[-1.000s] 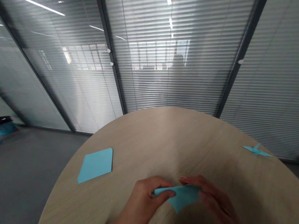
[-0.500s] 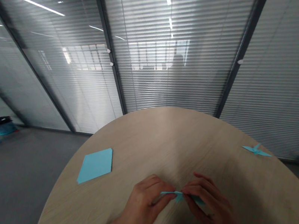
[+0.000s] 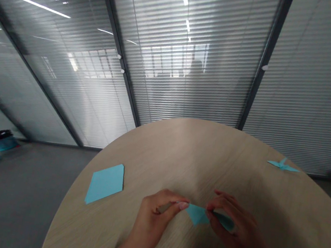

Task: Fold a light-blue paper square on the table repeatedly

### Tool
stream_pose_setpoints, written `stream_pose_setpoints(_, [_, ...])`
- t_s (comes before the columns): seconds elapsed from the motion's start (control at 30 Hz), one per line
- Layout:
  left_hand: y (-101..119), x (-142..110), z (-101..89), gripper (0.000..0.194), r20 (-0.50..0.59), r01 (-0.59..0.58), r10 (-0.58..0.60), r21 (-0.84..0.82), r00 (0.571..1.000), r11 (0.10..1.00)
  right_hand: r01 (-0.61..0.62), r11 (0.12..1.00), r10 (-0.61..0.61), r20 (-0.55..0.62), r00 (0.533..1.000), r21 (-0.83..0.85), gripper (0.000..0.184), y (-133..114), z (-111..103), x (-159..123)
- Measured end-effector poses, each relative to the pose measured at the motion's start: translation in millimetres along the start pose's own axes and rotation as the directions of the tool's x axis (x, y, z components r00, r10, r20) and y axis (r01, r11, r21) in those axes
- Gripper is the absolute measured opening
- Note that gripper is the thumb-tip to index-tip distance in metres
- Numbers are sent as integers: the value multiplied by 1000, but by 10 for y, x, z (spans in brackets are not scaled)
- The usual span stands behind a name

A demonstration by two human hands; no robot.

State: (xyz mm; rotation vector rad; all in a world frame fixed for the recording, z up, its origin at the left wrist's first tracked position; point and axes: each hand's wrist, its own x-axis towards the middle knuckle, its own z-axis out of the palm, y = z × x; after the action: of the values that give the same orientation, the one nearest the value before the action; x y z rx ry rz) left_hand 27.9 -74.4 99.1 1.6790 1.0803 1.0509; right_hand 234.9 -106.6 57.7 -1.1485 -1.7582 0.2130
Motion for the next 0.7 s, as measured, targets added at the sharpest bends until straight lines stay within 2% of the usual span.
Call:
stream_pose_setpoints(0.1, [12,-4,-5,17,25,-45,45,22,999,999,-5,1000,5,-4,1000,-19,9,1,-5,2])
stream_pose_setpoints(0.23, [-13,-35,14,22,81,-154,145,114,986,981,47,999,-47,31,998,5,9,3,24,-13])
stream_pose_setpoints(0.37, [-20,-50,52,10,183,-199,171,148,968,969,123,992,-125,107,986,24,12,-19,43,-16])
stream_pose_setpoints(0.53, [8,-41,57,14,84,-169,158,137,984,976,152,988,-153,126,980,19,11,-20,4,19])
stream_pose_setpoints(0.7, [-2,-11,13,11,-5,-75,76,112,997,991,160,986,-157,56,986,-49,9,31,-36,35])
